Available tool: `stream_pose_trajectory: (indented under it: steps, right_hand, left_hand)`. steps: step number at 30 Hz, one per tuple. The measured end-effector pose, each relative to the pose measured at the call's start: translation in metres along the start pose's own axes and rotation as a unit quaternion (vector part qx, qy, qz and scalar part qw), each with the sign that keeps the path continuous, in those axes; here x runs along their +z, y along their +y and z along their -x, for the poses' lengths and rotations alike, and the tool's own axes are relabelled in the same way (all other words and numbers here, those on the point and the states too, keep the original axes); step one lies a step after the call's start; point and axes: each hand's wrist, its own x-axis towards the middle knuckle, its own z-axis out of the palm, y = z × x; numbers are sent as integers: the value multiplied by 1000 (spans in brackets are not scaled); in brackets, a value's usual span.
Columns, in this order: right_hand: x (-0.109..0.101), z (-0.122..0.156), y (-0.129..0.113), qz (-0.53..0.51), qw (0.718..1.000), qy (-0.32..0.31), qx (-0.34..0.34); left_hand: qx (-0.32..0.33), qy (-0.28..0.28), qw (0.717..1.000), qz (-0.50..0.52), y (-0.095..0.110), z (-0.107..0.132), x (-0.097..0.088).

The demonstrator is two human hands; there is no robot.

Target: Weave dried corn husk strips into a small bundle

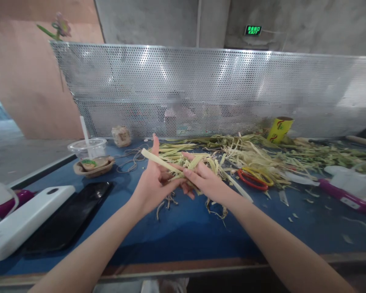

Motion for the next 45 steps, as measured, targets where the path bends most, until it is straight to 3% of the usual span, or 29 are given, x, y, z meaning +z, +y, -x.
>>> stream_pose_trajectory:
  steps: [2, 6, 13, 16, 20, 25, 29, 36, 41, 45]
  right_hand:
    - [-2, 0, -3, 26, 1000, -8, -7]
    - [-3, 0, -9, 52, 998, -20, -5]
    - [-14, 2, -15, 85, 995, -60, 9]
    - [-21, 1, -12, 100, 992, -73, 30]
    - [-26, -6, -2, 137, 990, 17, 18]
    - [-21, -12, 5, 159, 976, 132, -63]
    - [-15, -11, 5, 80, 984, 142, -64]
    - [-13, -10, 5, -24, 976, 213, -41]
    - [-13, -11, 7, -62, 974, 215, -39]
    - [-12, -12, 10, -35, 983, 174, -43]
  left_hand:
    - [10, -33, 999, -33, -2, -2, -2]
    - [-3, -46, 999, -16, -5, -6, -5]
    - [-11, 10, 998, 62, -8, -10, 0]
    - [-39, -27, 996, 79, -12, -10, 0]
    - [-111, -71, 987, 96, -15, -9, 1]
    - [-119, -68, 986, 98, -14, -7, 4]
    - [-122, -83, 985, 88, -17, -6, 6]
    - [-128, -104, 982, 94, -16, -6, 7]
    - [-157, -99, 978, 94, -17, -6, 3]
    - [-145, -63, 987, 33, -21, -9, 2]
